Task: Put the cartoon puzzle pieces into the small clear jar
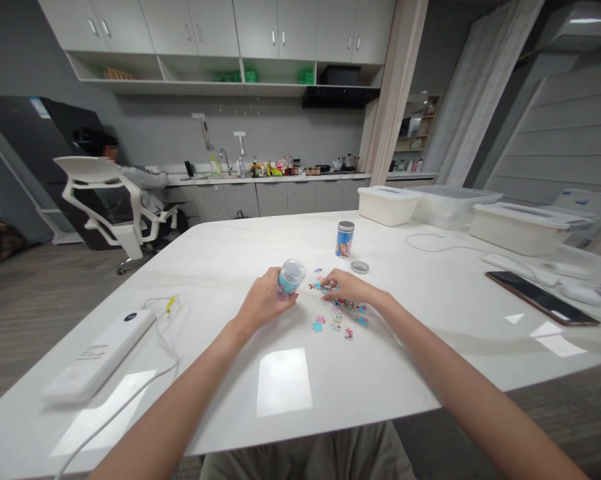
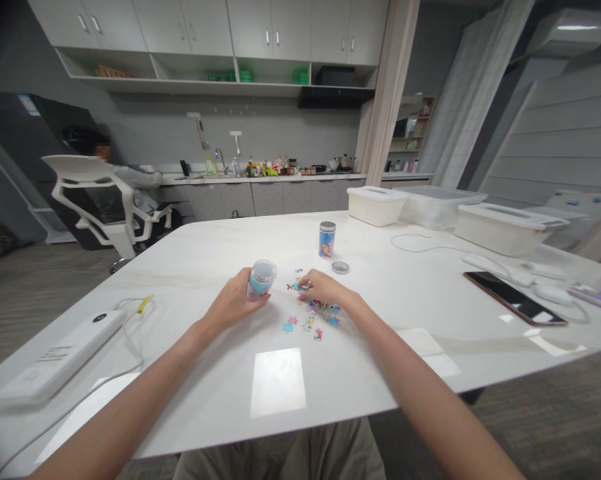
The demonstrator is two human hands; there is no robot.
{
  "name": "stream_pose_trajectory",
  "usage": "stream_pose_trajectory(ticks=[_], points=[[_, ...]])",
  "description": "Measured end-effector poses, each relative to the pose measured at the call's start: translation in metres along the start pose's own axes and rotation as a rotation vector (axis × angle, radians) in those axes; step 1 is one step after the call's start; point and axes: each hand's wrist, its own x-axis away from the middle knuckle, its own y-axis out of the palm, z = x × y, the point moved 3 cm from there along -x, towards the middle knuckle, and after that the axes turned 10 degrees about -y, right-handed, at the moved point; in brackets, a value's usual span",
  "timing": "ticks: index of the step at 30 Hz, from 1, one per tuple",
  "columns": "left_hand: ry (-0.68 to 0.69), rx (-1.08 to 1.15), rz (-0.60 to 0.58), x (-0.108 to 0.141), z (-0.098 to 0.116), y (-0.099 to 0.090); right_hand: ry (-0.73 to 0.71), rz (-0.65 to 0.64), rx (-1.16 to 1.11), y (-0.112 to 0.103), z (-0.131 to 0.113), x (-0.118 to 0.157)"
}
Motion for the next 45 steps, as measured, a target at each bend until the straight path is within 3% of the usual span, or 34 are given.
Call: stream_pose_trajectory(ticks=[5,18,26,28,32,34,39,45], points=[[-0.003,-0.009,-0.005,0.0,0.0,-0.001,-0.01,0.073,-0.027,0.01,0.002,0.008],[-0.009,-0.011,-0.029,0.003,0.005,0.002,0.079,0.024,-0.015,0.01,-0.004,0.01],[0.024,-0.024,-0.032,0.003,0.006,0.005,0.025,0.076,-0.052,0.016,0.0,0.011],[0.024,-0.023,-0.037,0.002,0.006,0.006,-0.011,0.164,-0.07,0.011,-0.004,0.01],[0.062,-0.04,-0.061,0.003,0.009,0.005,-0.029,0.586,-0.195,-0.01,-0.021,0.014],[0.096,-0.041,-0.073,0.004,0.012,0.005,-0.059,0.716,-0.28,-0.018,-0.034,0.018],[0.175,-0.045,-0.074,0.006,0.014,0.007,-0.263,0.679,-0.284,-0.02,-0.064,0.023],[0.255,-0.096,-0.062,0.011,0.021,0.009,-0.349,0.721,-0.278,-0.02,-0.07,0.025]])
